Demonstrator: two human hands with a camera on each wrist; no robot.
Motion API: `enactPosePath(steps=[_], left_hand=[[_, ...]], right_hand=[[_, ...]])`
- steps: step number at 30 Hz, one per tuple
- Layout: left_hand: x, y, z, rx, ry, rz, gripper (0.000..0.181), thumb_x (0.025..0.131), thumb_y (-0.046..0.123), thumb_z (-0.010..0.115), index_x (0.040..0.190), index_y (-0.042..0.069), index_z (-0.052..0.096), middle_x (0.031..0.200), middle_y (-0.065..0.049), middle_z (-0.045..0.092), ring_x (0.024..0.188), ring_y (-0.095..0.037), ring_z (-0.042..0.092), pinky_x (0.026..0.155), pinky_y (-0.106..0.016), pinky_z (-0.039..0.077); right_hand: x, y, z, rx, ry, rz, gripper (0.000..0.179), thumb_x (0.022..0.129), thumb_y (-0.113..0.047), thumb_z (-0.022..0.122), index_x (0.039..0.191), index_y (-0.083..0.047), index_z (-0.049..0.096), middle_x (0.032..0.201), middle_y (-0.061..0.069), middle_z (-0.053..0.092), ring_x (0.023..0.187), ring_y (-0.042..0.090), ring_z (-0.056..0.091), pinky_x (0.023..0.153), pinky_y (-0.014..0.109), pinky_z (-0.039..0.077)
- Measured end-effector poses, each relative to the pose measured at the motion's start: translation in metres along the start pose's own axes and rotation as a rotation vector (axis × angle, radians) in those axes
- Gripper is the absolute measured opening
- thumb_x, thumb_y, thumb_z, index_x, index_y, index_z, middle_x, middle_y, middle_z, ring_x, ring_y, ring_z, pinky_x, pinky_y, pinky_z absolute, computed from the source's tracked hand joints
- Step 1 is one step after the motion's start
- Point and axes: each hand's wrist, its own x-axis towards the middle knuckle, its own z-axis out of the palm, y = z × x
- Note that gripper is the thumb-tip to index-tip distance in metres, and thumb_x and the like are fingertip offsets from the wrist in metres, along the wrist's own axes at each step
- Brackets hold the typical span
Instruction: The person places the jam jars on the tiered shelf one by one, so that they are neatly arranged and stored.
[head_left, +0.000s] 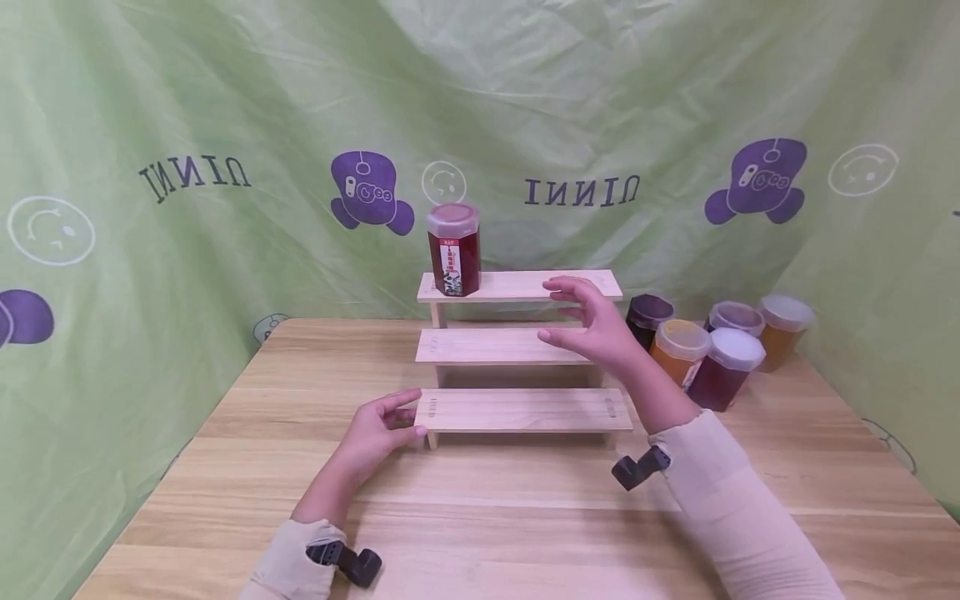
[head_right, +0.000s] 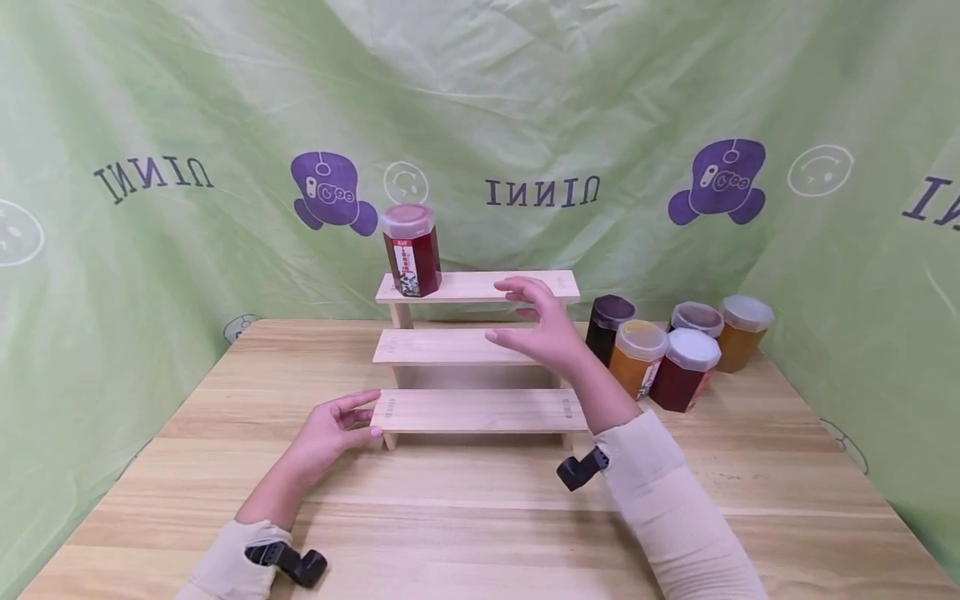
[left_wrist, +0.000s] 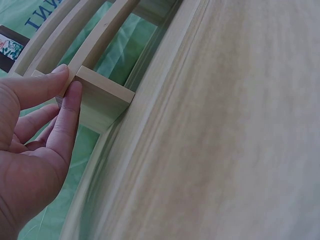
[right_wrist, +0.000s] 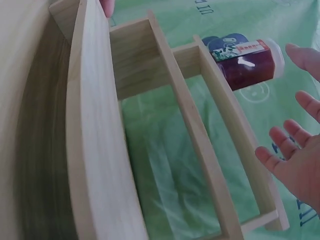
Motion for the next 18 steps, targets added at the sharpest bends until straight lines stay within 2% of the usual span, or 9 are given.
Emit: enactPosePath(steps=[4,8,12,18], left_hand=[[0.0,0.0,0.0,0.002,-0.002,0.001,0.06,0.079,-0.001,0.078,0.135,0.003,0.057,0.13,-0.015,0.058,0.113,-0.027,0.058,0.079,-0.023,0.054],[0.0,0.0,0.0,0.006,0.002,0.0,0.06,0.079,-0.001,0.079,0.135,0.003,0.057,0.129,-0.015,0.059,0.112,-0.027,0.058,0.079,-0.023,0.054],[0.001,-0.001,0.0,0.003,0.001,0.005,0.06,0.078,-0.001,0.079,0.134,0.003,0.058,0.13,-0.015,0.058,0.112,-0.027,0.058,0.079,-0.023,0.054],[0.001,-0.002,0.0,-0.004,0.0,0.007,0.06,0.078,-0.002,0.078,0.134,0.002,0.057,0.13,-0.015,0.058,0.113,-0.027,0.059,0.079,-0.023,0.054]], right_hand=[[-0.007,0.004,-0.005,-0.028,0.004,0.012,0.064,0.082,-0.007,0.078,0.139,-0.004,0.048,0.139,0.01,0.046,0.129,0.029,0.044,0.109,0.047,0.035],[-0.016,0.007,-0.008,-0.061,0.055,0.005,0.06,0.082,-0.007,0.079,0.136,-0.003,0.051,0.137,0.011,0.049,0.127,0.031,0.046,0.107,0.048,0.036],[-0.024,0.01,-0.01,-0.061,0.115,-0.012,0.056,0.081,-0.002,0.078,0.132,0.001,0.054,0.135,0.012,0.05,0.123,0.026,0.049,0.106,0.049,0.038],[-0.037,0.015,-0.015,-0.036,0.136,-0.046,0.054,0.079,0.005,0.076,0.129,0.005,0.055,0.134,0.014,0.048,0.116,0.014,0.051,0.104,0.036,0.041]])
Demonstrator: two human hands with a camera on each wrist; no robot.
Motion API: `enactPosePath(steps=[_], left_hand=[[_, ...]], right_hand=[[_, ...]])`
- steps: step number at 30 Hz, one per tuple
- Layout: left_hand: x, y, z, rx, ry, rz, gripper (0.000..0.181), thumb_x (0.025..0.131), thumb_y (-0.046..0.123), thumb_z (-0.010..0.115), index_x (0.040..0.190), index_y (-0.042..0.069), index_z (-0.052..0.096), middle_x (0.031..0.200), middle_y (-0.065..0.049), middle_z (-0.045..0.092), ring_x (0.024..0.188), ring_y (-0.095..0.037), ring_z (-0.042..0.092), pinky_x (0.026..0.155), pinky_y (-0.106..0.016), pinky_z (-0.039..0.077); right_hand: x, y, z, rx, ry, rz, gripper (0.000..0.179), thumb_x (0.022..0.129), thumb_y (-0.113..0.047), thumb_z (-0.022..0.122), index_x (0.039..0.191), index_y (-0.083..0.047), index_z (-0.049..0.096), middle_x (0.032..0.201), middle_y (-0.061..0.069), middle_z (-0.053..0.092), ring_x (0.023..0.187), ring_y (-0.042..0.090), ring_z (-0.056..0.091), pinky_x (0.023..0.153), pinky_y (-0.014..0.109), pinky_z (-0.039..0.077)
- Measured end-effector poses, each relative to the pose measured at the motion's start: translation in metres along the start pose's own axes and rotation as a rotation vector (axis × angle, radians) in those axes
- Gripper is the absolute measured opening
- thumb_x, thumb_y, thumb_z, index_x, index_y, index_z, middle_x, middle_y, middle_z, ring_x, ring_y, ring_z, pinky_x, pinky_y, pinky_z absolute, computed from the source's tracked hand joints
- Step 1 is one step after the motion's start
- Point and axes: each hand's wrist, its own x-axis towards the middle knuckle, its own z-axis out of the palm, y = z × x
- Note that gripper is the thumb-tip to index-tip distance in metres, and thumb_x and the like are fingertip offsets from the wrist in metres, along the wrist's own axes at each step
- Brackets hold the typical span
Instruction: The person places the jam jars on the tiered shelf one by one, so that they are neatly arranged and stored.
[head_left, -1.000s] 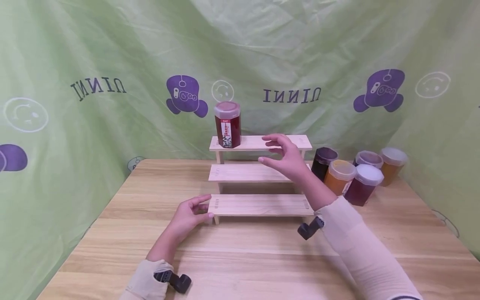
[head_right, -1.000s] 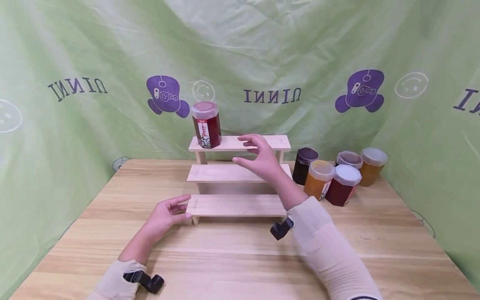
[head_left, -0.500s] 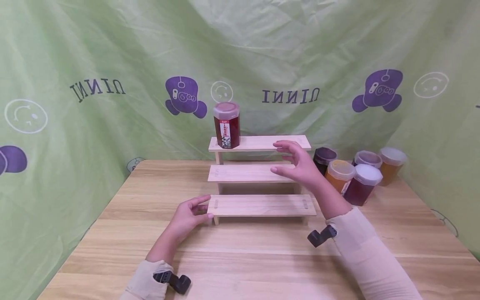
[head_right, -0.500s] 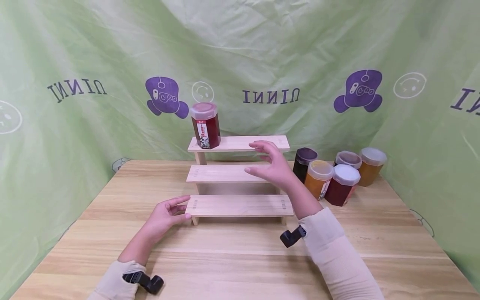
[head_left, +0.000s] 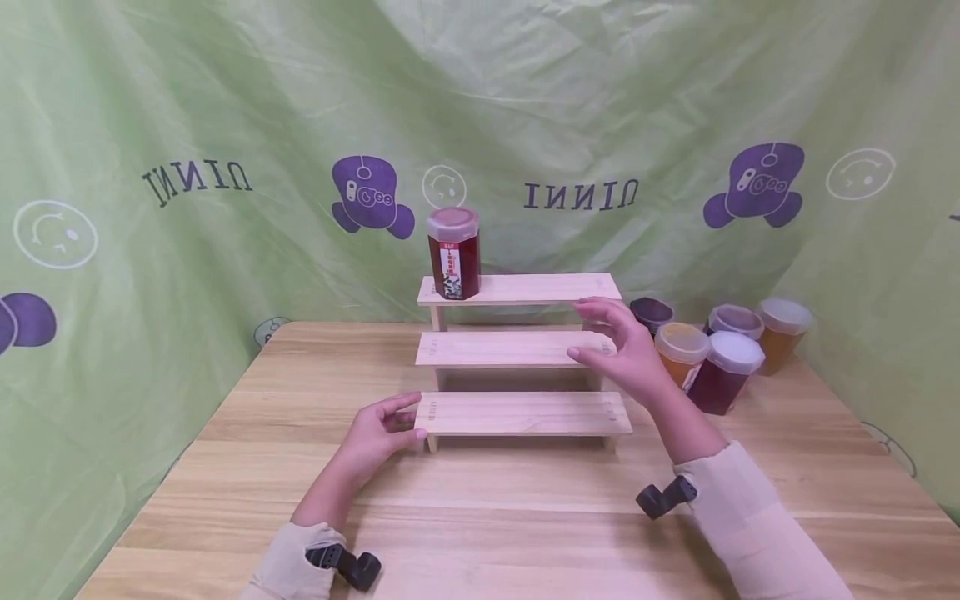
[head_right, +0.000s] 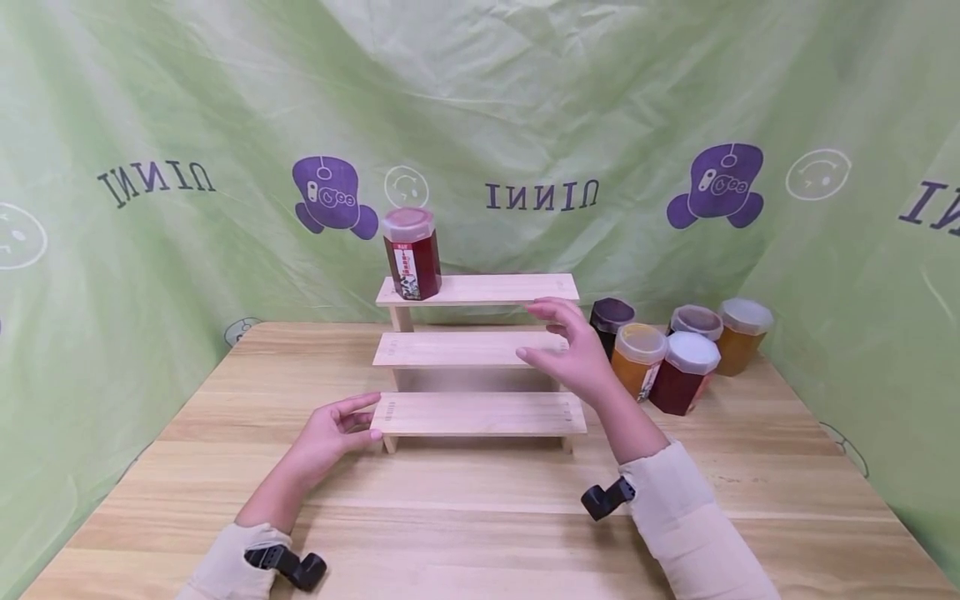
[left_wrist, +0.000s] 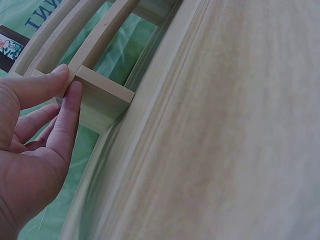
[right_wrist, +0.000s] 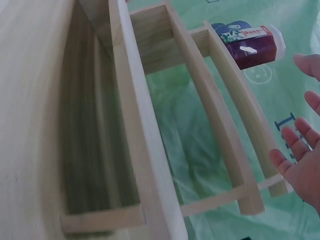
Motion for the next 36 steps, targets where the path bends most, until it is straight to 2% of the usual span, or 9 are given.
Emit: enactPosePath(steps=[2,8,15,26,31,36], left_hand=[[0.0,0.0,0.0,-0.001,0.0,-0.004,0.06,0.079,-0.002,0.078,0.134,0.003,0.057,0.13,-0.015,0.059,0.113,-0.027,0.058,0.079,-0.024,0.054],[-0.001,0.001,0.0,0.002,0.003,-0.007,0.059,0.079,-0.002,0.078,0.135,0.003,0.057,0.131,-0.015,0.058,0.114,-0.028,0.058,0.08,-0.024,0.054],[-0.001,0.002,0.0,0.003,0.006,-0.01,0.06,0.079,-0.002,0.078,0.135,0.003,0.057,0.132,-0.015,0.058,0.114,-0.028,0.058,0.08,-0.024,0.054],[-0.001,0.002,0.0,0.005,0.001,-0.008,0.06,0.079,-0.002,0.078,0.135,0.003,0.057,0.131,-0.015,0.058,0.114,-0.028,0.058,0.08,-0.024,0.054],[-0.001,0.001,0.0,0.0,0.001,-0.008,0.06,0.078,-0.002,0.078,0.135,0.003,0.057,0.131,-0.015,0.058,0.114,-0.028,0.058,0.079,-0.024,0.054],[-0.001,0.002,0.001,0.001,0.008,-0.011,0.06,0.078,-0.002,0.079,0.134,0.003,0.058,0.13,-0.015,0.059,0.113,-0.027,0.059,0.079,-0.023,0.054]], right_hand=[[-0.004,0.001,-0.003,-0.007,0.001,-0.011,0.053,0.079,0.006,0.076,0.128,0.006,0.055,0.134,0.013,0.048,0.116,0.012,0.051,0.104,0.032,0.041],[-0.013,0.005,-0.013,-0.062,0.002,-0.009,0.055,0.079,0.005,0.077,0.129,0.005,0.055,0.133,0.01,0.049,0.119,0.012,0.049,0.104,0.034,0.04],[-0.025,0.009,-0.019,-0.093,0.013,0.003,0.055,0.078,0.005,0.078,0.129,0.005,0.055,0.134,0.013,0.048,0.12,0.005,0.047,0.103,0.026,0.039],[-0.04,0.012,-0.029,-0.101,0.033,0.014,0.054,0.078,0.006,0.077,0.127,0.007,0.055,0.137,0.015,0.045,0.122,0.007,0.046,0.099,0.016,0.04],[-0.047,0.013,-0.036,-0.19,0.04,0.017,0.06,0.076,0.004,0.08,0.13,0.003,0.055,0.135,0.014,0.049,0.123,0.002,0.043,0.099,0.015,0.038],[-0.054,0.012,-0.043,-0.235,0.045,0.021,0.067,0.075,0.003,0.081,0.135,-0.001,0.052,0.133,0.012,0.05,0.117,0.003,0.046,0.097,0.014,0.038]])
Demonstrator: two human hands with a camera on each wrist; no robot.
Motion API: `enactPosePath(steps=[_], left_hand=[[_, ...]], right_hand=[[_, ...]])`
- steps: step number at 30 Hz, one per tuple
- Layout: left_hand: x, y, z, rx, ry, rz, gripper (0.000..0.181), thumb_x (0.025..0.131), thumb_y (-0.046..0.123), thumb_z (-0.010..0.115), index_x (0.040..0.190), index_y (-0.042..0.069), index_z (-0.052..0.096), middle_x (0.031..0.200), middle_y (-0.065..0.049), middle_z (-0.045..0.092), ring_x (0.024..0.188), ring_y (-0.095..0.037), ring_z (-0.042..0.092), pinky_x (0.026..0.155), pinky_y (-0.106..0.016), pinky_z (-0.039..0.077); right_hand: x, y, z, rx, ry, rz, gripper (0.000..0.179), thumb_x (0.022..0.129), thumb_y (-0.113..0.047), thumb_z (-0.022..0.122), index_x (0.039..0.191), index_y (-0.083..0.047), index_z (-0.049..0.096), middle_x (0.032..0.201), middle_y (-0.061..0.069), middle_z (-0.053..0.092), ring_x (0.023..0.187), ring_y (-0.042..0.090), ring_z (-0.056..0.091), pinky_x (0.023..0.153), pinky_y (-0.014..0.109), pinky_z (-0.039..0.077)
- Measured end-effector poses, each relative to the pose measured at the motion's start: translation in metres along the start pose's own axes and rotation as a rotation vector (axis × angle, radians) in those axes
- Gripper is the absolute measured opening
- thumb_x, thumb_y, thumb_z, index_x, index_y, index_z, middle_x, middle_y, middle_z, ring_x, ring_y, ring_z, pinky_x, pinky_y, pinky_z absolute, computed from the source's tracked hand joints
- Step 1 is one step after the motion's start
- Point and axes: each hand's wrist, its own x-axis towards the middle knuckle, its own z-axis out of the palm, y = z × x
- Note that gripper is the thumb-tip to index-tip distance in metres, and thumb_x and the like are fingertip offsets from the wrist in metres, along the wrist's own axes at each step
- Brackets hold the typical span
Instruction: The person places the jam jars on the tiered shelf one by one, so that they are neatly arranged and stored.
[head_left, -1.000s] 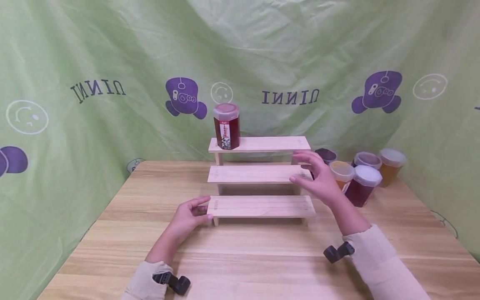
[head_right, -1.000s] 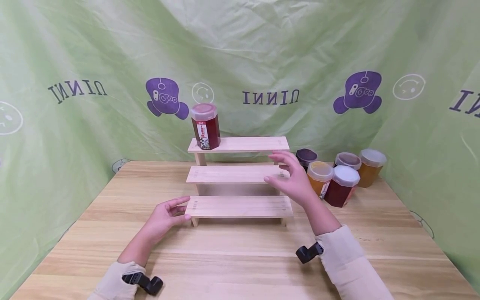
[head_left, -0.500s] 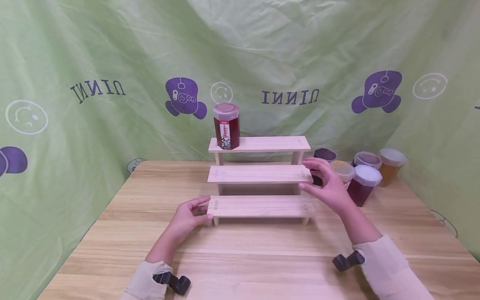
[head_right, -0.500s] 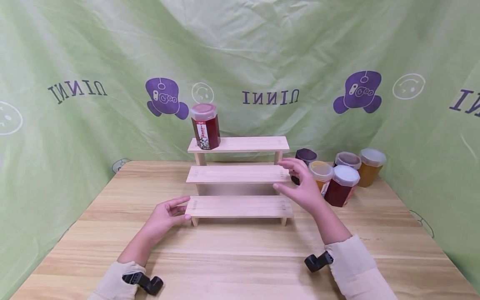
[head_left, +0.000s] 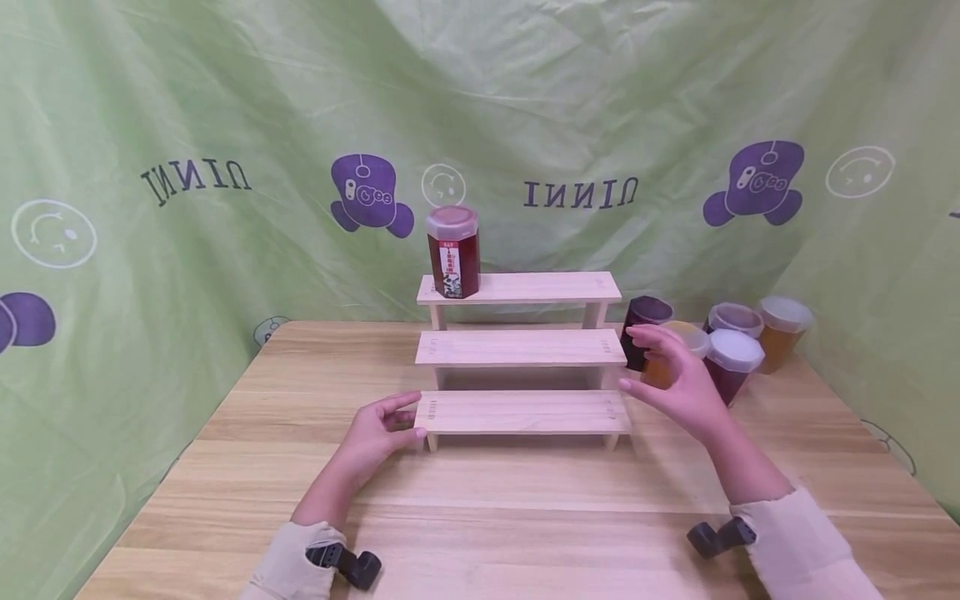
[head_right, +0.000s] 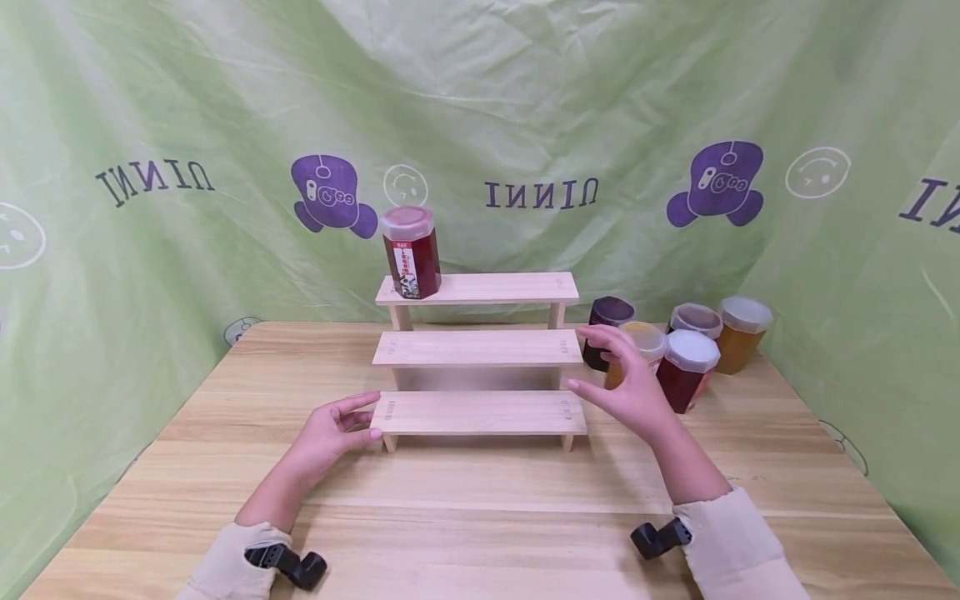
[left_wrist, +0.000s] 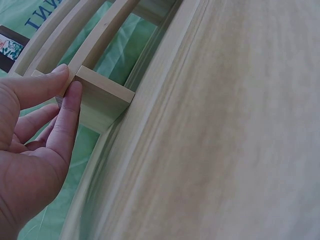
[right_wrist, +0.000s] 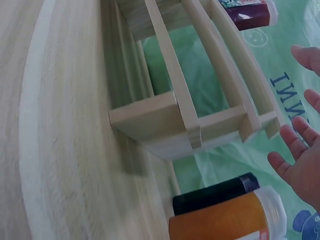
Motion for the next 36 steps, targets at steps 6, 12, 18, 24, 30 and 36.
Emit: enactPosePath(steps=[6,12,18,24,30,36], left_hand=[[0.0,0.001,0.0,0.007,0.004,-0.001,0.06,0.078,-0.001,0.079,0.134,0.004,0.058,0.129,-0.015,0.059,0.113,-0.027,0.059,0.079,-0.024,0.054],[0.0,0.001,0.0,0.01,0.006,0.0,0.06,0.078,-0.001,0.079,0.134,0.004,0.058,0.129,-0.014,0.059,0.113,-0.027,0.059,0.079,-0.023,0.054],[0.0,0.001,0.0,0.016,0.006,-0.002,0.061,0.078,0.0,0.08,0.135,0.005,0.058,0.13,-0.014,0.059,0.112,-0.026,0.059,0.079,-0.023,0.053],[0.0,0.001,-0.001,0.017,0.004,0.003,0.06,0.079,0.0,0.079,0.135,0.005,0.058,0.129,-0.014,0.059,0.112,-0.026,0.058,0.079,-0.022,0.053],[0.0,0.001,-0.001,0.02,0.001,0.004,0.06,0.079,0.0,0.079,0.135,0.005,0.058,0.13,-0.013,0.058,0.113,-0.026,0.058,0.079,-0.022,0.053],[0.0,0.0,-0.001,0.013,-0.001,0.001,0.06,0.079,0.0,0.079,0.135,0.005,0.058,0.129,-0.013,0.059,0.112,-0.025,0.058,0.078,-0.022,0.053]], right_hand=[[-0.01,0.004,-0.008,-0.076,0.005,0.067,0.074,0.077,-0.005,0.083,0.142,-0.009,0.049,0.138,0.011,0.048,0.116,0.006,0.049,0.094,0.012,0.039],[-0.018,0.011,-0.017,-0.111,0.02,0.082,0.078,0.078,-0.007,0.082,0.147,-0.014,0.045,0.14,0.013,0.047,0.118,0.009,0.05,0.092,0.009,0.039],[-0.026,0.017,-0.027,-0.068,0.068,0.093,0.076,0.079,-0.002,0.081,0.145,-0.005,0.044,0.134,0.02,0.051,0.114,0.002,0.051,0.091,0.008,0.04],[-0.034,0.022,-0.034,0.007,0.12,0.126,0.068,0.081,0.004,0.076,0.141,0.003,0.044,0.126,0.007,0.054,0.11,0.006,0.054,0.088,0.007,0.042],[-0.038,0.03,-0.04,0.116,0.216,0.102,0.06,0.078,0.015,0.072,0.133,0.006,0.05,0.115,0.0,0.06,0.103,0.008,0.059,0.086,0.011,0.046],[-0.04,0.035,-0.046,0.321,0.353,0.104,0.061,0.074,0.024,0.068,0.13,0.004,0.052,0.112,0.003,0.062,0.099,0.009,0.058,0.086,0.012,0.046]])
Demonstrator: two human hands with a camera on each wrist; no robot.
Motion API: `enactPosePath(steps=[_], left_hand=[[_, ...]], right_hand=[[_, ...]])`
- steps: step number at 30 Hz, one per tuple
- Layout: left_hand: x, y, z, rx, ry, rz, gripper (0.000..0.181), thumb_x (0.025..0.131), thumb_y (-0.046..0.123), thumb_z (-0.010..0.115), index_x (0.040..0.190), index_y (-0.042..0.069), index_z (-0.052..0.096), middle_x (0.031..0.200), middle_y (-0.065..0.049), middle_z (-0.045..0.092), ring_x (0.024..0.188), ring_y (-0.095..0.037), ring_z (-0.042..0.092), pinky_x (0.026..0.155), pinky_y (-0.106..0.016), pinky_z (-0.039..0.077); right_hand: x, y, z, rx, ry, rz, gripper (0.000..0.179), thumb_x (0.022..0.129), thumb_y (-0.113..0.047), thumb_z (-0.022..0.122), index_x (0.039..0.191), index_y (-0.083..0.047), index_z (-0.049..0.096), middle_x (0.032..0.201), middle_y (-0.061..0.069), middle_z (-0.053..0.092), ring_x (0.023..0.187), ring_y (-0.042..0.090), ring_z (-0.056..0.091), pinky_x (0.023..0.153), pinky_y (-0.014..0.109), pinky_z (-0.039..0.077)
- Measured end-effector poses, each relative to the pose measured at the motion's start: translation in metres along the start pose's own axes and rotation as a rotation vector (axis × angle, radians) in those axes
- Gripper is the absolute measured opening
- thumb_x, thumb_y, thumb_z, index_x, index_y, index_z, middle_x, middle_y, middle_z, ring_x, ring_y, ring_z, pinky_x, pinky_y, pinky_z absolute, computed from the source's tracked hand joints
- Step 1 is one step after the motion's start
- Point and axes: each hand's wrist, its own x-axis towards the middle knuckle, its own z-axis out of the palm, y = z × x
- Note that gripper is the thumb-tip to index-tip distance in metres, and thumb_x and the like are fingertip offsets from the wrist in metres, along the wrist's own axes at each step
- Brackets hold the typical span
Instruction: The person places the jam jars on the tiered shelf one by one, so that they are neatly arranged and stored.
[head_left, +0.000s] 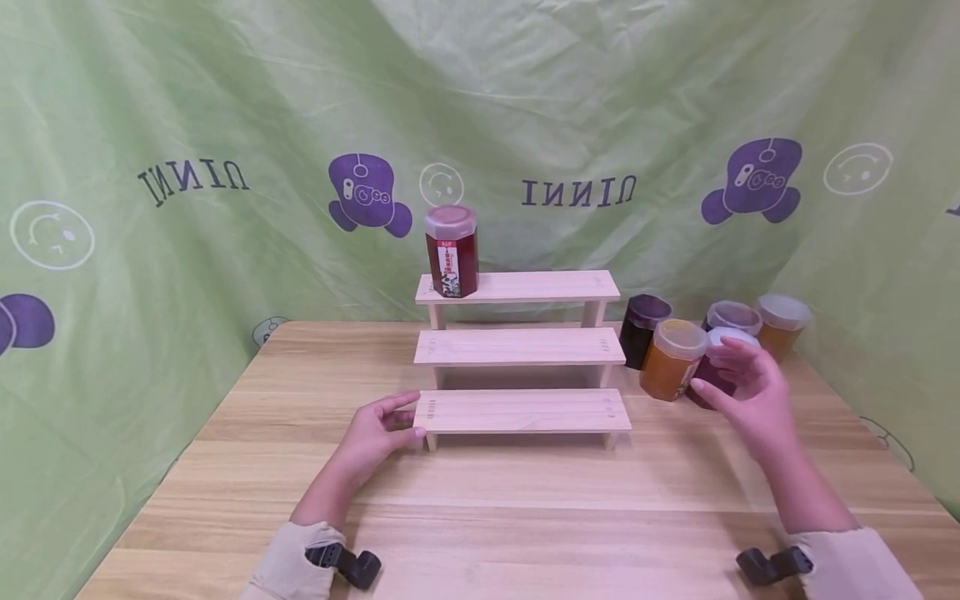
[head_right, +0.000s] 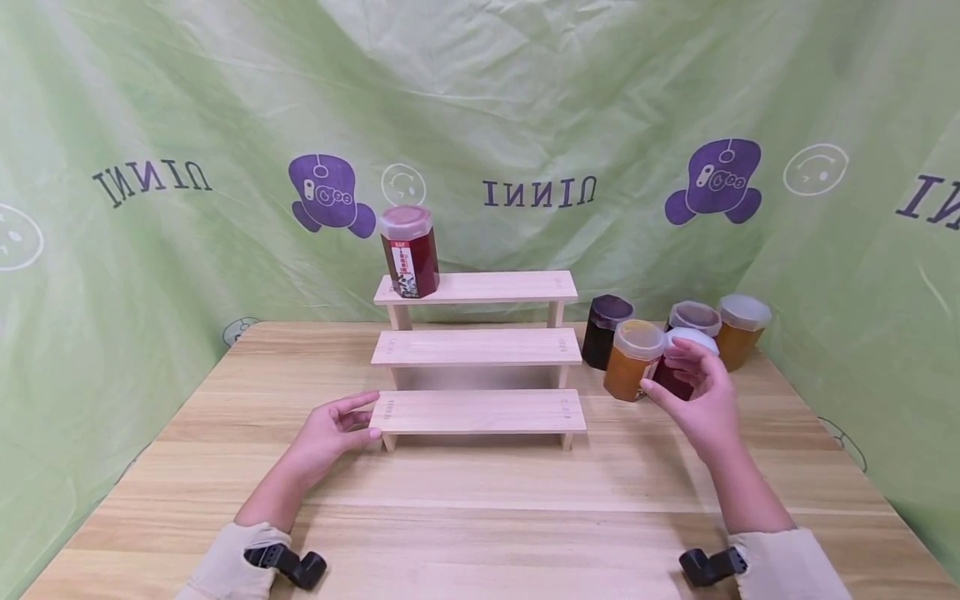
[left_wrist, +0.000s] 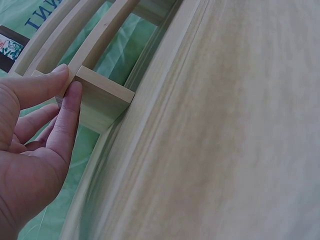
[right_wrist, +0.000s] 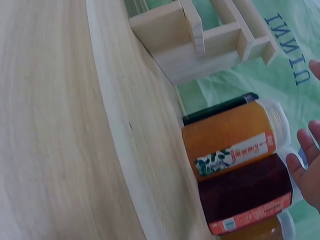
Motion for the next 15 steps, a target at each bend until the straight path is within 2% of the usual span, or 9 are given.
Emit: enactPosePath(steps=[3,6,10,15], left_hand=[[0.0,0.0,0.0,-0.004,-0.002,0.0,0.06,0.079,0.0,0.079,0.135,0.004,0.057,0.13,-0.013,0.058,0.112,-0.025,0.058,0.079,-0.022,0.053],[0.0,0.0,0.0,-0.006,-0.005,-0.001,0.06,0.079,0.0,0.079,0.135,0.004,0.057,0.132,-0.014,0.057,0.113,-0.026,0.058,0.079,-0.022,0.053],[0.001,-0.001,0.0,-0.001,-0.007,0.001,0.06,0.079,0.0,0.079,0.135,0.004,0.057,0.133,-0.014,0.056,0.114,-0.026,0.058,0.08,-0.022,0.053],[0.001,-0.001,0.0,-0.006,-0.004,0.001,0.06,0.079,0.0,0.079,0.135,0.004,0.057,0.133,-0.014,0.056,0.113,-0.026,0.058,0.079,-0.022,0.053]], right_hand=[[0.0,-0.001,-0.005,-0.061,0.069,0.041,0.06,0.076,0.019,0.071,0.129,-0.004,0.055,0.111,-0.001,0.062,0.1,0.008,0.058,0.086,0.011,0.045],[0.001,-0.001,-0.011,-0.181,0.119,0.098,0.058,0.077,0.012,0.074,0.128,-0.01,0.056,0.112,-0.005,0.059,0.101,0.006,0.057,0.084,0.009,0.044],[0.003,0.002,-0.017,-0.314,0.173,0.143,0.056,0.079,0.006,0.076,0.129,-0.009,0.055,0.113,-0.007,0.056,0.101,0.005,0.055,0.083,0.008,0.044],[0.005,0.003,-0.022,-0.378,0.214,0.177,0.057,0.081,-0.001,0.078,0.132,-0.007,0.053,0.115,-0.01,0.054,0.102,0.004,0.053,0.085,0.009,0.043]])
